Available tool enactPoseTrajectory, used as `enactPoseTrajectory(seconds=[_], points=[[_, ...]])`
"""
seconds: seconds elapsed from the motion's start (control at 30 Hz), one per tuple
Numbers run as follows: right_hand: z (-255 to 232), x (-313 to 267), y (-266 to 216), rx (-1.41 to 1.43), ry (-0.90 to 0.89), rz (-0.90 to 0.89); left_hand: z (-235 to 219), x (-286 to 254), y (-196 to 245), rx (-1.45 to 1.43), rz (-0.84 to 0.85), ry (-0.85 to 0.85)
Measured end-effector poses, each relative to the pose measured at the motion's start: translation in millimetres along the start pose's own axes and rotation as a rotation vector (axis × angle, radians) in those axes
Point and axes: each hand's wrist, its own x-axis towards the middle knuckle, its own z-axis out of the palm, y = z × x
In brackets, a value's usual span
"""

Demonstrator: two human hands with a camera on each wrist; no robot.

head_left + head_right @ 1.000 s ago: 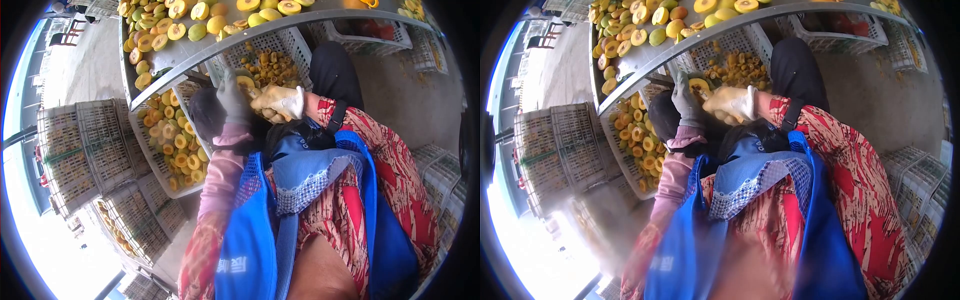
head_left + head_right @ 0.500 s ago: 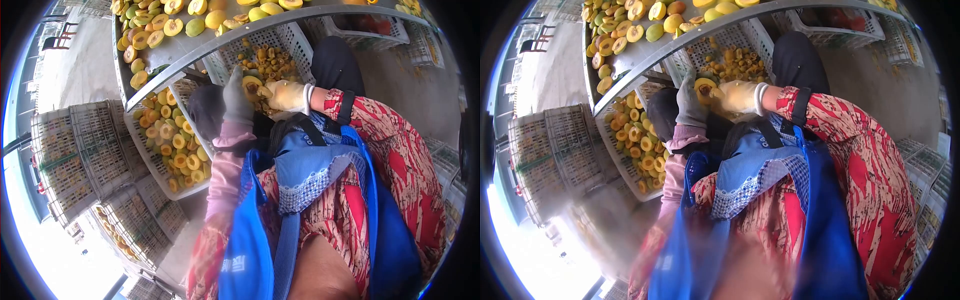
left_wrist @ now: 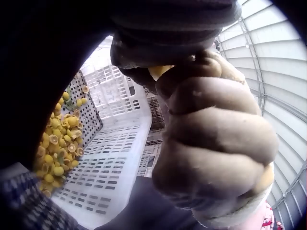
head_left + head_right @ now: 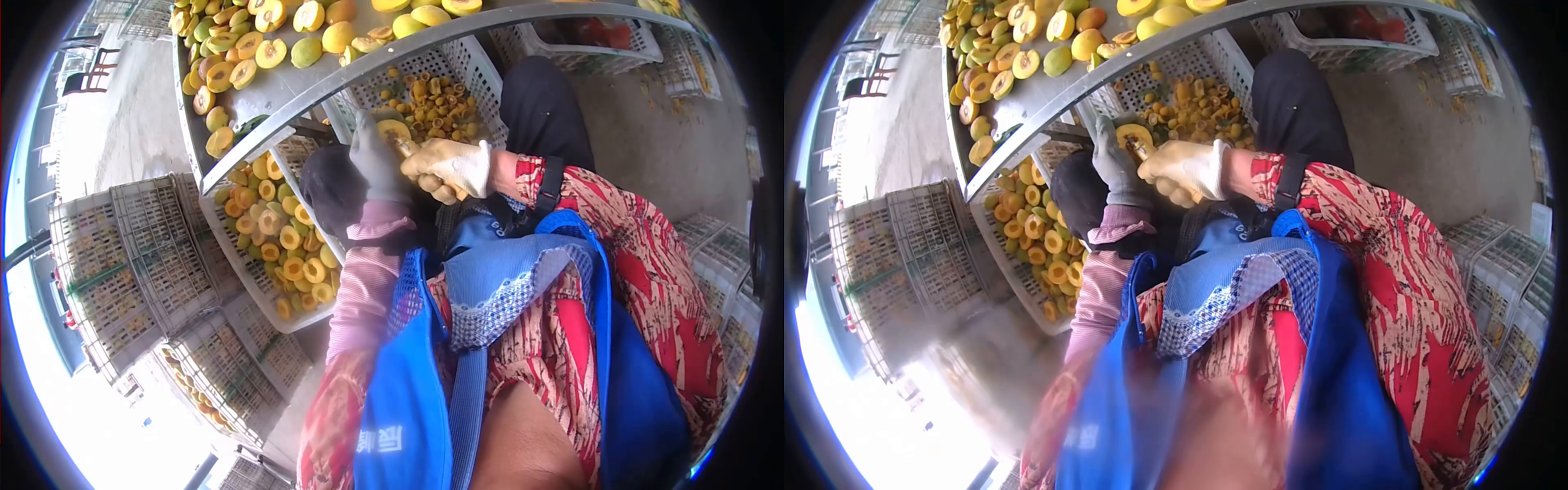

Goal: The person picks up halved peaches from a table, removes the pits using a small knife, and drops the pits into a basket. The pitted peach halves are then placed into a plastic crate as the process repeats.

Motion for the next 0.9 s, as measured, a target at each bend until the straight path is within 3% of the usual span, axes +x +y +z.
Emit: enactPoseTrajectory(seconds=[0.13, 0.17, 0.27, 0.33, 0.37, 0.47, 0.5, 0.6, 0.63, 0.73, 0.8, 0.83, 0.9], points=[[-9, 9, -7, -0.748, 0.231, -0.031, -31, 31, -64, 0.262, 0.215, -0.079], [-5, 7, -11, -0.887, 0.270, 0.006, -28, 23, -52, 0.255, 0.215, -0.115], [-21, 15, -1, -1.851, 0.284, -0.607, -25, 20, -39, -0.194, -0.163, -0.150], [-18, 0, -10, -1.705, 0.245, -0.409, -26, 18, -27, -0.237, -0.351, -0.229], [-12, -7, -14, -1.626, 0.222, -0.310, -28, 19, -34, -0.161, -0.286, -0.243], [-19, -1, -8, -1.709, 0.216, -0.266, -29, 20, -48, -0.065, -0.238, -0.280], [-23, 10, -1, -1.625, 0.315, -0.220, -28, 21, -44, -0.125, -0.313, -0.284], [-23, 8, 6, -1.702, 0.311, -0.339, -20, 16, -29, -0.203, -0.445, -0.178], [-19, 13, 4, -1.771, 0.216, -0.297, -16, 18, -27, -0.212, -0.468, -0.126], [-3, 4, 1, -1.346, 0.362, -0.064, -35, 37, -62, 0.063, -0.291, -0.257], [-17, 14, 14, -1.436, 0.472, -0.138, -38, 38, -70, 0.204, -0.185, -0.299], [-27, 22, 19, -1.478, 0.530, -0.180, -38, 38, -71, 0.216, -0.195, -0.291], [-42, 23, 16, -1.573, 0.470, -0.257, -30, 32, -59, 0.188, -0.275, -0.255]])
